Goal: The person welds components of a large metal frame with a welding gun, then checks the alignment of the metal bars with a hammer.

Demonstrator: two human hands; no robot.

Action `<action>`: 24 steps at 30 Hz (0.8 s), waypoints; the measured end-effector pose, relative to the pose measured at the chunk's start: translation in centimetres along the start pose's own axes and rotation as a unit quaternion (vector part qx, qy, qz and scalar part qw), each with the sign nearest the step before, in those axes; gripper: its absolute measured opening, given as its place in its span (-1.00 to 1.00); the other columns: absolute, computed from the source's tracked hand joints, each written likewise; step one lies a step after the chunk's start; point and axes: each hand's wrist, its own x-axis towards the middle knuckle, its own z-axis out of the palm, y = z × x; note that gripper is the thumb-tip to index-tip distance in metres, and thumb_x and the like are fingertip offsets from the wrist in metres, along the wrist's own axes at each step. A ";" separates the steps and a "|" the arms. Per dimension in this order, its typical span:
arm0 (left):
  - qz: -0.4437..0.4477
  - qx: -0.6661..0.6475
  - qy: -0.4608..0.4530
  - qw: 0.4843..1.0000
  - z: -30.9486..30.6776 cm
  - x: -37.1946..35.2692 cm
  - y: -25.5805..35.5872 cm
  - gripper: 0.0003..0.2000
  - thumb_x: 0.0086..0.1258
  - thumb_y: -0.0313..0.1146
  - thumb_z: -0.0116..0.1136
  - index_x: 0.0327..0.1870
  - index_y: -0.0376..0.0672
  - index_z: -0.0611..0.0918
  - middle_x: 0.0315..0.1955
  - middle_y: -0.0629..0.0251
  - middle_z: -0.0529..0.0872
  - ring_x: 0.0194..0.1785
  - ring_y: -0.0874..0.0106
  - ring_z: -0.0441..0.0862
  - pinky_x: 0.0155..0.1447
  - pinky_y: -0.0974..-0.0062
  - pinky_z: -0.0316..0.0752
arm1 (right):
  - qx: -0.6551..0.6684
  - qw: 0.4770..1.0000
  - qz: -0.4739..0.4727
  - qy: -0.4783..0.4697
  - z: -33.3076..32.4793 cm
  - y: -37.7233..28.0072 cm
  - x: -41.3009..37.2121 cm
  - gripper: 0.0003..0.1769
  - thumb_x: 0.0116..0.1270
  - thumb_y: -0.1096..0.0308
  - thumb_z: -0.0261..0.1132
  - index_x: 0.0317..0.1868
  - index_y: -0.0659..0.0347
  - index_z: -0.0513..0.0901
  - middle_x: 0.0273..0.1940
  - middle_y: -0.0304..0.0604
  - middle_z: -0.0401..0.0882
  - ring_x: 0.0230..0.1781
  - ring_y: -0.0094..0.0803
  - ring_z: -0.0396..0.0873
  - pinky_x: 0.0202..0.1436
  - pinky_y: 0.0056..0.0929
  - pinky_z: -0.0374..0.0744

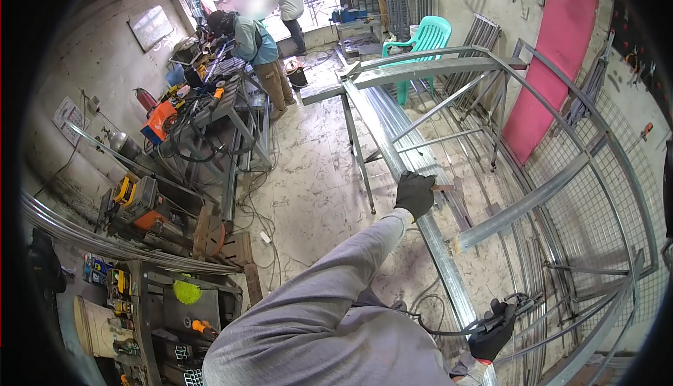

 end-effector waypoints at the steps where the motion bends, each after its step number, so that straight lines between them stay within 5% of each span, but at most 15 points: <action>1: 0.003 0.003 0.005 1.000 0.0 0.0 0.0 -0.80 0.30 -0.34 0.19 -0.14 0.00 0.81 -0.33 0.15 0.82 -0.08 0.15 0.74 0.30 0.15 0.40 | -0.006 1.000 0.003 -0.001 -0.1 0.0 0.0 -0.51 0.62 -0.16 0.22 0.08 0.15 0.63 -0.08 -0.22 0.73 -0.38 -0.56 0.47 -0.37 -0.57 0.44; 24: -0.003 0.010 -0.013 1.000 -0.2 0.1 0.3 -0.85 0.33 -0.33 0.18 -0.19 0.00 0.78 -0.36 0.18 0.81 -0.09 0.17 0.74 0.24 0.16 0.40 | 0.005 1.000 0.001 0.010 0.3 -0.3 -0.4 -0.53 0.60 -0.14 0.28 0.08 0.12 0.61 -0.11 -0.22 0.74 -0.41 -0.59 0.50 -0.41 -0.61 0.44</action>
